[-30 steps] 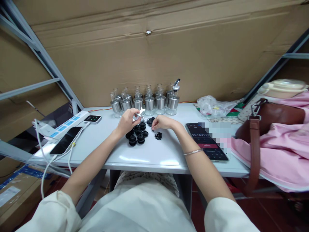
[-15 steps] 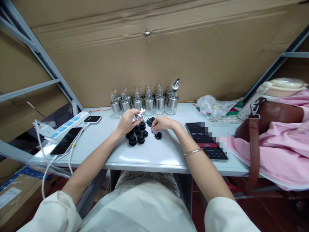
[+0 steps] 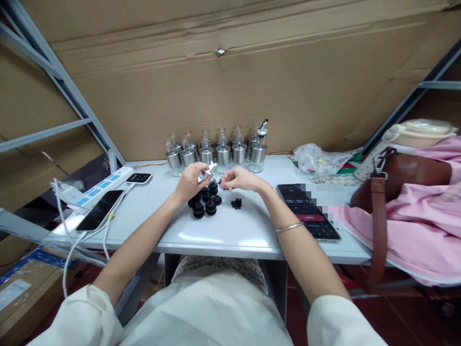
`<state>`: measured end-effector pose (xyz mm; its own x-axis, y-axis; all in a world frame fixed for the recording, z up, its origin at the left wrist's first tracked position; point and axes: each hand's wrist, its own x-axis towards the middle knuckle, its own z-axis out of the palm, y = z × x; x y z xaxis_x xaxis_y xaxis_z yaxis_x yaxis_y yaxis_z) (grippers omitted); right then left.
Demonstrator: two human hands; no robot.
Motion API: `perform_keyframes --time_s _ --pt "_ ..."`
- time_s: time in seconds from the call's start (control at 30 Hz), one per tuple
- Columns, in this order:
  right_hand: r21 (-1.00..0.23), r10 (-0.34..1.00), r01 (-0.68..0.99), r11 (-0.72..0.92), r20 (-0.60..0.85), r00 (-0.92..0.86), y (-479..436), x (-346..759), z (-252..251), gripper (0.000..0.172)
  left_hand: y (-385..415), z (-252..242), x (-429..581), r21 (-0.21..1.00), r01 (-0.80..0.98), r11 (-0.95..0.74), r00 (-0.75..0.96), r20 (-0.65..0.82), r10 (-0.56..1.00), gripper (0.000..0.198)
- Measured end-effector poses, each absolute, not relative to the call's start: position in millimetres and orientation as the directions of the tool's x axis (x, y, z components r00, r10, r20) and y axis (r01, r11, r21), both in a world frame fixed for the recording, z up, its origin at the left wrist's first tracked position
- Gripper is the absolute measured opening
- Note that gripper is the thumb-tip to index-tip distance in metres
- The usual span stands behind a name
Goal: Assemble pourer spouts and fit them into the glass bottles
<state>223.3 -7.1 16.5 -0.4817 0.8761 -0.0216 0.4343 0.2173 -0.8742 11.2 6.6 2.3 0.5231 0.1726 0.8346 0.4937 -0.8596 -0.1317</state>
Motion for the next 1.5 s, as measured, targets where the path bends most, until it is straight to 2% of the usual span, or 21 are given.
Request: perform_keyframes --time_s 0.13,0.27,0.4,0.73,0.93,1.1,1.2,1.37,1.5 --pt "-0.972 0.915 0.148 0.184 0.115 -0.387 -10 220 21 0.026 6 3 12 -0.144 0.488 -0.861 0.524 0.837 0.157 0.009" --pt "-0.982 0.938 -0.151 0.116 0.158 -0.308 -10 215 20 0.03 5 3 12 -0.142 0.493 -0.859 0.536 0.826 0.171 0.01" --pt "-0.953 0.94 -0.283 0.113 0.195 -0.281 -10 211 17 0.034 6 1 13 -0.155 0.499 -0.852 0.545 0.821 0.169 0.01" --pt "-0.932 0.933 -0.344 0.117 0.221 -0.282 -10 207 15 0.043 -1 0 17 -0.15 0.482 -0.864 0.588 0.785 0.192 0.011" --pt "-0.934 0.943 -0.348 0.081 0.185 -0.277 -11 208 14 0.035 0 1 16 -0.132 0.502 -0.855 0.567 0.796 0.211 0.012" --pt "-0.937 0.898 -0.348 -0.034 0.124 -0.422 -15 202 13 0.032 4 0 10 -0.106 0.531 -0.841 0.548 0.8 0.245 0.02" --pt "-0.927 0.849 -0.367 -0.074 0.135 -0.512 -15 198 10 0.029 5 -2 8 -0.083 0.532 -0.843 0.539 0.801 0.261 0.025" --pt "-0.921 0.829 -0.383 -0.07 0.159 -0.537 -15 199 7 0.033 5 -5 11 -0.077 0.511 -0.856 0.566 0.779 0.268 0.013" --pt "-0.935 0.847 -0.351 -0.039 0.156 -0.508 -16 199 9 0.028 5 -5 12 -0.112 0.479 -0.871 0.581 0.784 0.219 0.011"
